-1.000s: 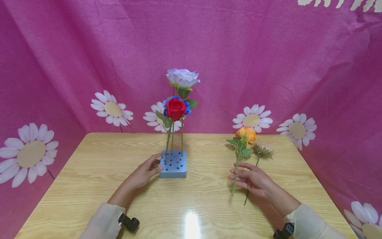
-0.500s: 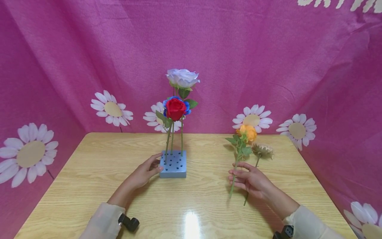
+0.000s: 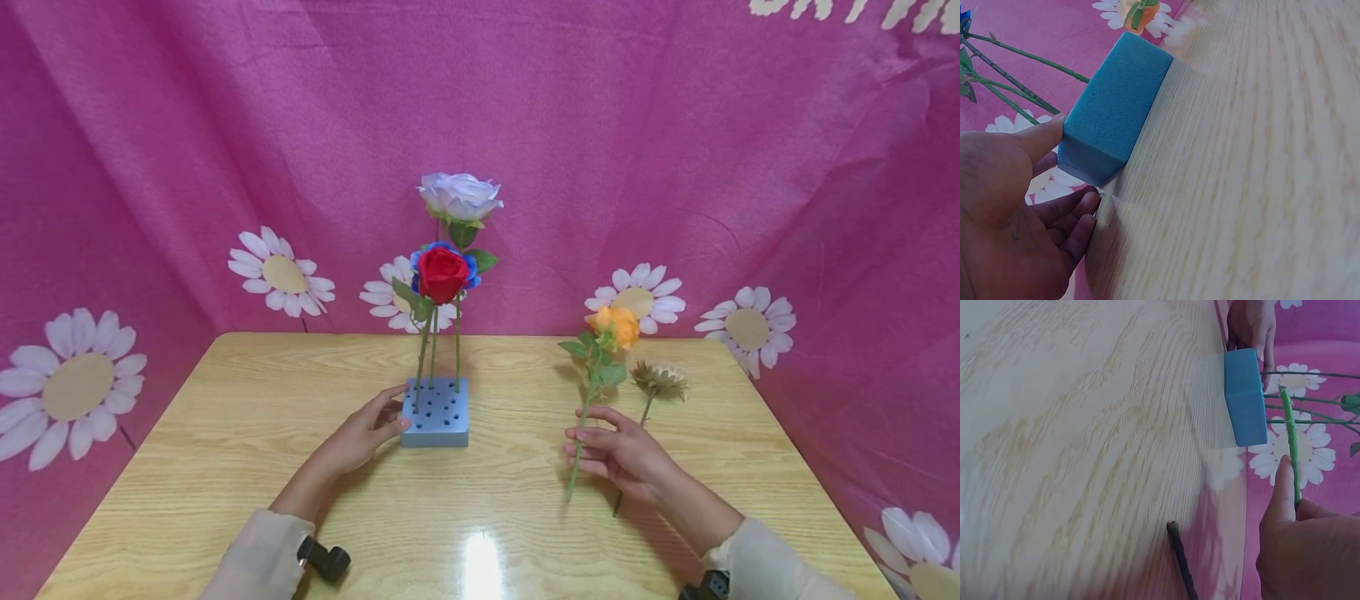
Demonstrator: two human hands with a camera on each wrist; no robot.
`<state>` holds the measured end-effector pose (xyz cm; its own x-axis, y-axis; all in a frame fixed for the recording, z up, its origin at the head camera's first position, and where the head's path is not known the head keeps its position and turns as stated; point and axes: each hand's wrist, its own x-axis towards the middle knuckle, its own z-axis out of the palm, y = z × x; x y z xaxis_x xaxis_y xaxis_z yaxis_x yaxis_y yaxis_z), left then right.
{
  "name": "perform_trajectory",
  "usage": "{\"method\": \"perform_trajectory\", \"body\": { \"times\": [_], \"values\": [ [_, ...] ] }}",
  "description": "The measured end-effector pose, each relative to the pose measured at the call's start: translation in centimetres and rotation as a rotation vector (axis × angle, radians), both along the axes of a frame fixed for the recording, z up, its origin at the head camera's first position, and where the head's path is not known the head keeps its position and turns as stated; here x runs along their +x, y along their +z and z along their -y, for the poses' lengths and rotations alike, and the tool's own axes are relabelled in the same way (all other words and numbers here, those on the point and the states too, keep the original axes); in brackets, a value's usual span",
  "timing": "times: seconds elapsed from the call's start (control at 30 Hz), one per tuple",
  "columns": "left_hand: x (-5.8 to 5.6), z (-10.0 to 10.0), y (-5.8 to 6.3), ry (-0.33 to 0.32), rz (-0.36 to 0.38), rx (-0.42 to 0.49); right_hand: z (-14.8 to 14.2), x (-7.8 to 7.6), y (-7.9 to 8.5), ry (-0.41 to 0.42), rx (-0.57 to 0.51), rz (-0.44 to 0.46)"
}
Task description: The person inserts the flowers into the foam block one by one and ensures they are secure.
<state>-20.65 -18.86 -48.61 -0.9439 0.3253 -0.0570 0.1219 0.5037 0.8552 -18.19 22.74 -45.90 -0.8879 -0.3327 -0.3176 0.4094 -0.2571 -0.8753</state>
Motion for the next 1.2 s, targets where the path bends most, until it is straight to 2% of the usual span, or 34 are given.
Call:
{"method": "perform_trajectory", "body": {
  "times": [0.37, 0.63, 0.87, 1.2],
  "values": [
    [0.0, 0.0, 0.0, 0.003, 0.012, -0.001, 1.5, 0.2, 0.2, 0.031, -0.015, -0.042],
    [0.0, 0.0, -0.1, -0.002, 0.009, 0.011, 2.8, 0.2, 0.1, 0.014, 0.027, -0.045],
    [0.0, -0.1, -0.2, 0.017, 0.028, -0.001, 4.0, 0.2, -0.1, 0.035, 0.044, -0.071],
    [0.0, 0.0, 0.0, 0.002, 0.011, 0.0, 5.5, 0.3, -0.2, 0.047, 0.073, -0.115]
  ]
}}
